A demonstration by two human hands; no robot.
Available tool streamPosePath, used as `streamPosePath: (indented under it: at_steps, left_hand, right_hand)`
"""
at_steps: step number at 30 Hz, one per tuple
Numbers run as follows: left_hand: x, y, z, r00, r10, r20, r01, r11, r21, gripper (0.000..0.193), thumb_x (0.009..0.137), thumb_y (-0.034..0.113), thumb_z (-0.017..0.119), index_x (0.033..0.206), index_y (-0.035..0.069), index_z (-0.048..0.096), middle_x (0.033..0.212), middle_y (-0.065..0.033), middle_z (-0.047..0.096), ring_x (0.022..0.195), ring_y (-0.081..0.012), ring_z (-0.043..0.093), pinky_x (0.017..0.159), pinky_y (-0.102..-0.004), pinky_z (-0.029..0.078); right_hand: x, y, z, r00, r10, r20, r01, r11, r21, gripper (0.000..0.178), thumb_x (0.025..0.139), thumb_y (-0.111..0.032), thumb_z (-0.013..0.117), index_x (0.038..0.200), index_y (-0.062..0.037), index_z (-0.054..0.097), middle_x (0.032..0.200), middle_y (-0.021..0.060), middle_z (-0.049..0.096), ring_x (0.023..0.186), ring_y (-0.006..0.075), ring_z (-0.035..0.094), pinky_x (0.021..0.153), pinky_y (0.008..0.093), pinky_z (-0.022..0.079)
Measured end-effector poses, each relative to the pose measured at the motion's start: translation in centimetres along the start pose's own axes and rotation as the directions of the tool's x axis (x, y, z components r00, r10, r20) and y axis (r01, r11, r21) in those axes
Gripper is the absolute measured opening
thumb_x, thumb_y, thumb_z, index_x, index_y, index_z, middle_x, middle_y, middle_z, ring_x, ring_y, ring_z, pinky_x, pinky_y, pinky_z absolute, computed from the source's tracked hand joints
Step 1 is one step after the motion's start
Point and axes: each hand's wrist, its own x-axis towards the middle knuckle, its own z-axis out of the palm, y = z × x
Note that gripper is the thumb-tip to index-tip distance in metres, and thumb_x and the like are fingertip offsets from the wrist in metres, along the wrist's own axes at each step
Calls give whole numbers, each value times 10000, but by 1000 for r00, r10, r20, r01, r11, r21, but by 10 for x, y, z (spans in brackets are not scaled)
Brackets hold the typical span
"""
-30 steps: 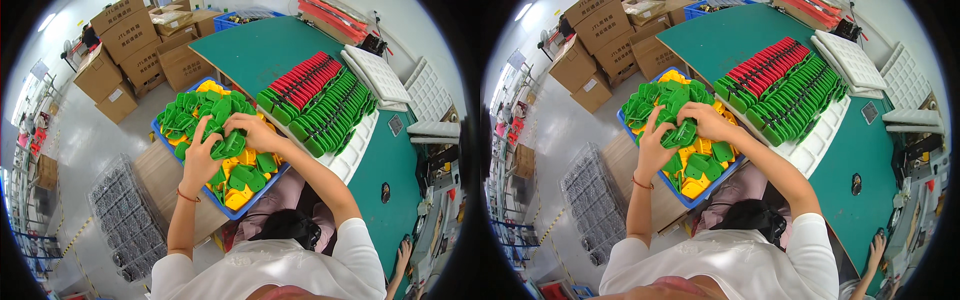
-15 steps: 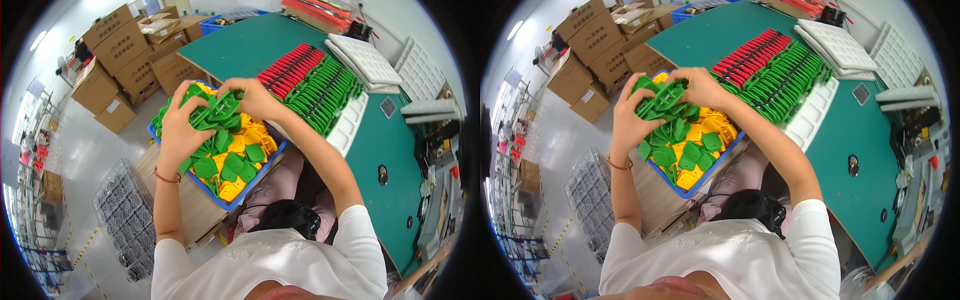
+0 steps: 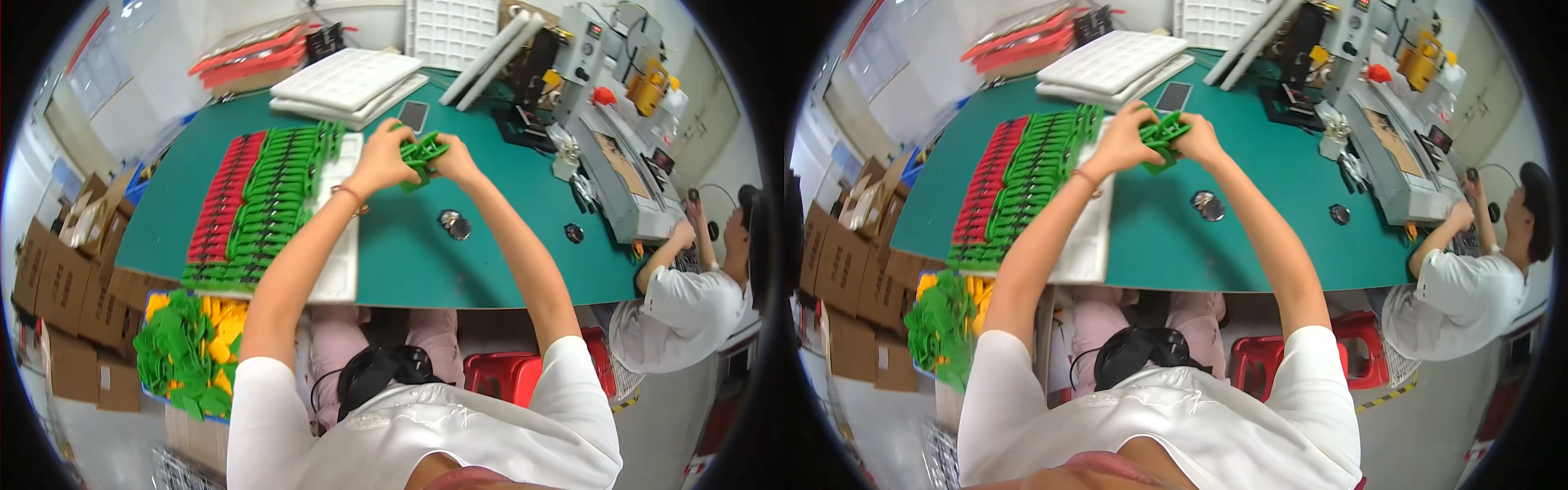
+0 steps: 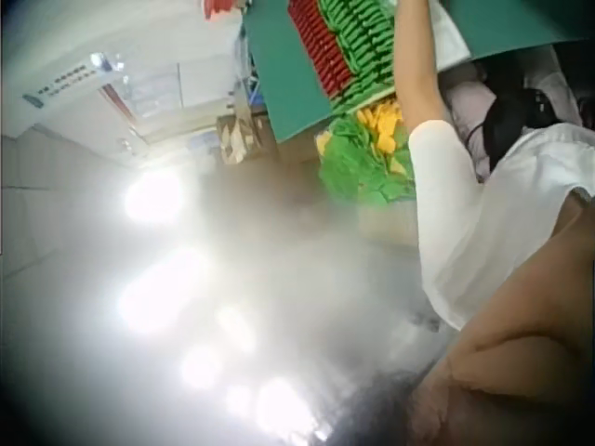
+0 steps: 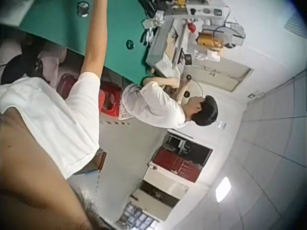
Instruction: Assemble plastic covers onto electronic components and organize them into a tray.
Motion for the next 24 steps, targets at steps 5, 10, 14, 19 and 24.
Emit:
streamPosePath:
  at_steps: [5, 10, 14, 19, 24]
  left_hand:
    - [39, -26, 91, 962, -49, 267, 42, 999, 31, 723, 459, 253, 845, 1104, 84, 566, 1215, -173, 496, 1141, -335, 472, 955, -402, 399]
    - [34, -35, 94, 963, -117, 243, 91, 989, 115, 826, 580, 218, 798, 1304, 97, 419, 1291, -199, 452, 1205, -335, 428, 997, -403, 372]
    - [4, -48, 14, 953, -49, 299, -42, 956, 290, 605, 650, 207, 739, 1196, 62, 524, 1305, -227, 437, 1142, -345, 489, 943, -406, 423]
    - [-111, 25, -146, 957, -116, 267, -20, 889, 458, 398, 722, 182, 657, 1079, 34, 564, 1202, -139, 534, 1033, -328, 546, 854, -408, 462]
    - [-244, 60, -251, 801, -585, 129, 352, 633, 690, 580, 682, 151, 705, 1209, 61, 481, 1297, -138, 451, 1115, -329, 486, 909, -390, 427]
  right_hand:
    - [9, 62, -46, 977, 215, -15, -215, 977, 12, 365, 707, 92, 560, 1041, -51, 593, 974, 99, 621, 859, 228, 626, 667, 381, 578]
    - [18, 96, -76, 935, 353, 24, -348, 931, -114, 590, 670, -28, 620, 1244, -108, 506, 1170, 109, 550, 1032, 280, 564, 720, 446, 554]
    - [23, 88, -67, 964, 263, -42, -247, 826, -507, 584, 708, -99, 603, 1271, -50, 455, 1220, 202, 503, 1113, 386, 494, 862, 490, 475]
    - [-1, 19, 1, 936, -276, 219, 346, 592, -728, 538, 768, -155, 623, 1248, -1, 433, 1254, 216, 469, 1148, 365, 462, 960, 414, 384]
    - [-57, -92, 129, 552, -478, 683, 707, 703, -79, 594, 754, -84, 651, 1291, -35, 402, 1264, 164, 462, 1158, 307, 458, 982, 367, 369]
